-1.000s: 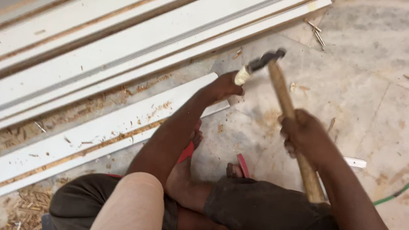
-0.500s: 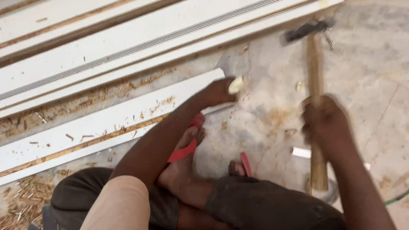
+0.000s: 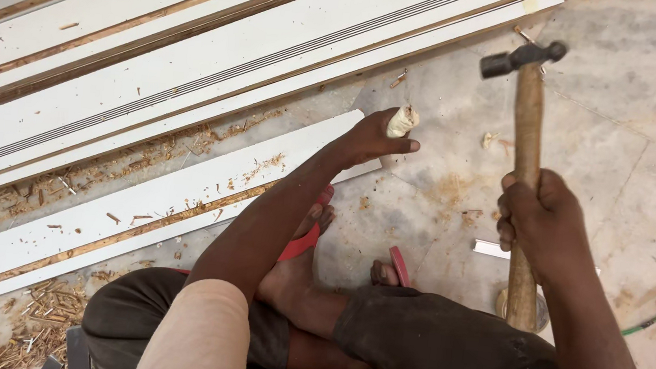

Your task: The person sits on the floor and uses a chisel and hammer to shape and fit a wooden strip into a groove on a white-painted wooden plank. They then use a metal ruler to check alignment.

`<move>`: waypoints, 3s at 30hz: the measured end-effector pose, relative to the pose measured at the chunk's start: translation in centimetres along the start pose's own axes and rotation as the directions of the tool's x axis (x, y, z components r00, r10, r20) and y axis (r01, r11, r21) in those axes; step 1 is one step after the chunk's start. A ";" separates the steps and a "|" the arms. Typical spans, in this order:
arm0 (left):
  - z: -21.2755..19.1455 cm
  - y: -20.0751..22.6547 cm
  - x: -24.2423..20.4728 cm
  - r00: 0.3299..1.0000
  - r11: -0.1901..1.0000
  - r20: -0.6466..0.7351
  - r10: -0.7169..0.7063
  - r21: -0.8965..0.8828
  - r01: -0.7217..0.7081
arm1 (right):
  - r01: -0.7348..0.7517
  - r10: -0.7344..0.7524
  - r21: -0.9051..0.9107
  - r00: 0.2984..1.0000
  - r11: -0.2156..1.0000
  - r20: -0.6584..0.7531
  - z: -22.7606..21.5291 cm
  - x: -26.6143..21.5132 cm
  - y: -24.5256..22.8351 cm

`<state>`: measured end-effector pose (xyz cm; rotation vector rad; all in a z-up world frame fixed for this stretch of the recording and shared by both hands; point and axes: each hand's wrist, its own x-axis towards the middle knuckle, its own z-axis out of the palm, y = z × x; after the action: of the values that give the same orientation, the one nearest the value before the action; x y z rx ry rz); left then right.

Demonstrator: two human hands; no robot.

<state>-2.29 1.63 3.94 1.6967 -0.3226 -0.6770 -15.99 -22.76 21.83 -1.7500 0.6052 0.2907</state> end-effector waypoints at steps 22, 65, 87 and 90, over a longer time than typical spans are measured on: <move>-0.1 -1.5 1.7 0.998 0.997 0.055 -0.038 0.072 0.034 | -0.087 0.096 -0.106 0.992 0.991 0.082 -0.3 -0.1 1.5; -0.8 1.9 -5.7 0.951 0.826 -0.272 0.145 0.562 0.034 | -0.015 -0.040 0.264 0.979 0.964 0.200 3.1 -8.9 3.9; -2.1 -0.4 -4.1 0.967 0.707 -0.191 0.168 0.707 0.017 | -0.101 0.100 -0.001 0.979 0.995 0.178 2.5 -9.1 3.0; -2.0 -1.4 -3.9 0.970 0.714 -0.180 0.161 0.700 0.011 | 0.056 -0.062 0.157 0.997 0.986 0.034 1.7 -9.3 2.5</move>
<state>-4.40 5.68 3.86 2.4517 -0.5262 -0.2847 -24.90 -19.25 23.89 -1.6052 0.5327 0.2292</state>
